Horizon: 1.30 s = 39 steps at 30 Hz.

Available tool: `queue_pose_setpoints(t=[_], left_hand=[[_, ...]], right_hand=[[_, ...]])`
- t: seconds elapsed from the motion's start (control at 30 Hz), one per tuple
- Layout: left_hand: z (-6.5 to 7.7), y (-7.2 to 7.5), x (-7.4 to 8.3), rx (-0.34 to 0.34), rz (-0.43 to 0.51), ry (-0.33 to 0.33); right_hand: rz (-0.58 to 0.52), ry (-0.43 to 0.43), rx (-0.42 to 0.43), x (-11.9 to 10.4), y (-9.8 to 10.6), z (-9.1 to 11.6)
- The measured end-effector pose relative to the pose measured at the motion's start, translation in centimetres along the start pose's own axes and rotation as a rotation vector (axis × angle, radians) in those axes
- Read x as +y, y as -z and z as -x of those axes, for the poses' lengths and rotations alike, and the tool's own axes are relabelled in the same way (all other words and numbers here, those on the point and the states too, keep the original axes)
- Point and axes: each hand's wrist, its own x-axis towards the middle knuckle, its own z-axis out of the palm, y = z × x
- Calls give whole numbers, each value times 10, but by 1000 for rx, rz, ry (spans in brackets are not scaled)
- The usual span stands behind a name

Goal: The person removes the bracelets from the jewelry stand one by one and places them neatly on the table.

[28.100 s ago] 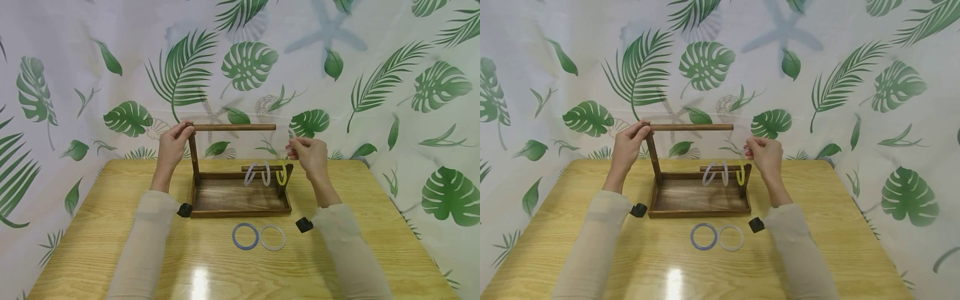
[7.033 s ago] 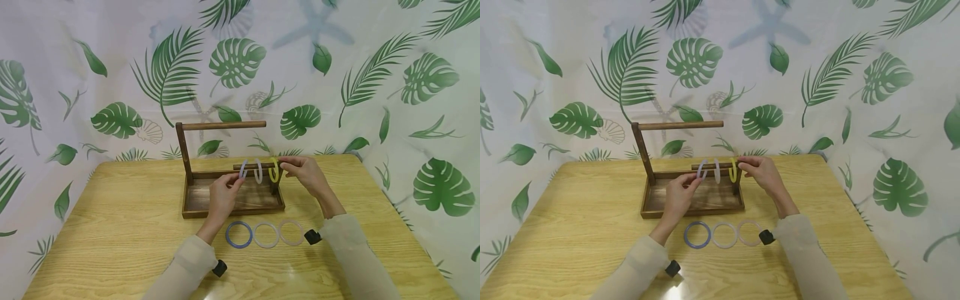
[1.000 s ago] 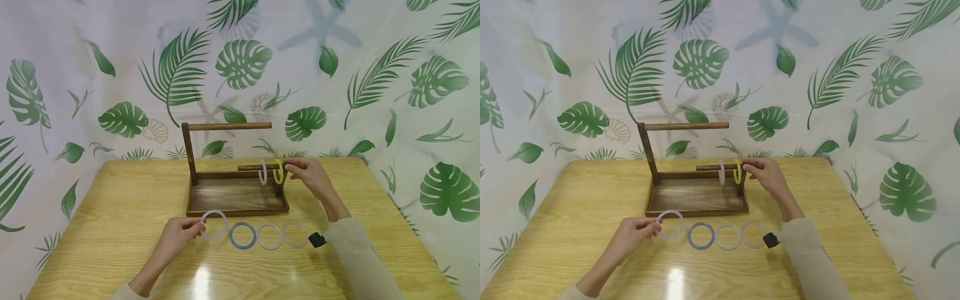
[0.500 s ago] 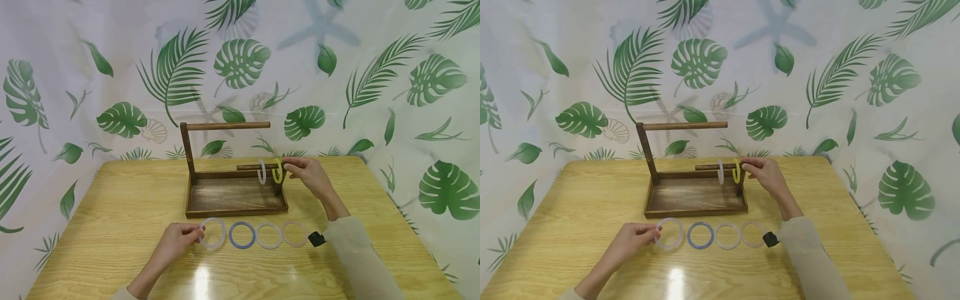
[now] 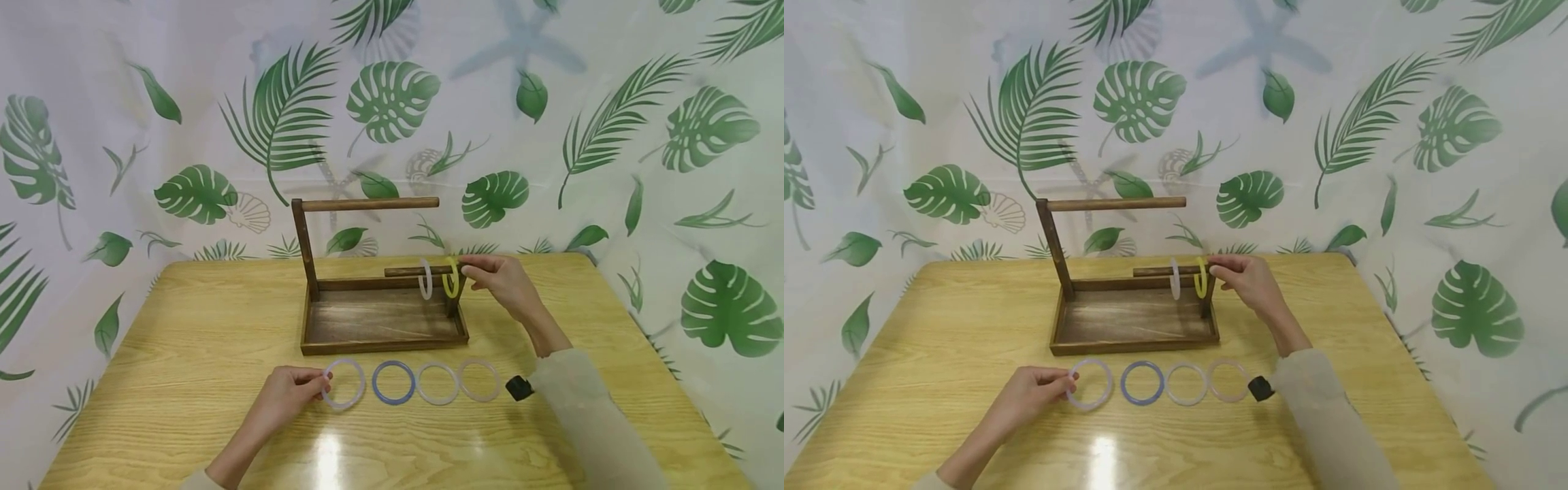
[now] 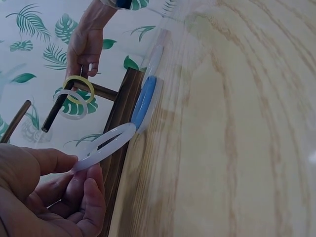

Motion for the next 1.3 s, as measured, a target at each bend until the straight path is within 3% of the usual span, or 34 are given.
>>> queue_pose_setpoints(t=[0.53, 1.3], left_hand=[[-2, -2, -2, 17, -5, 12], [-4, -11, -8, 37, 168, 48]], right_hand=[[-46, -10, -17, 1, 1, -3], [-60, 10, -4, 2, -1, 0]])
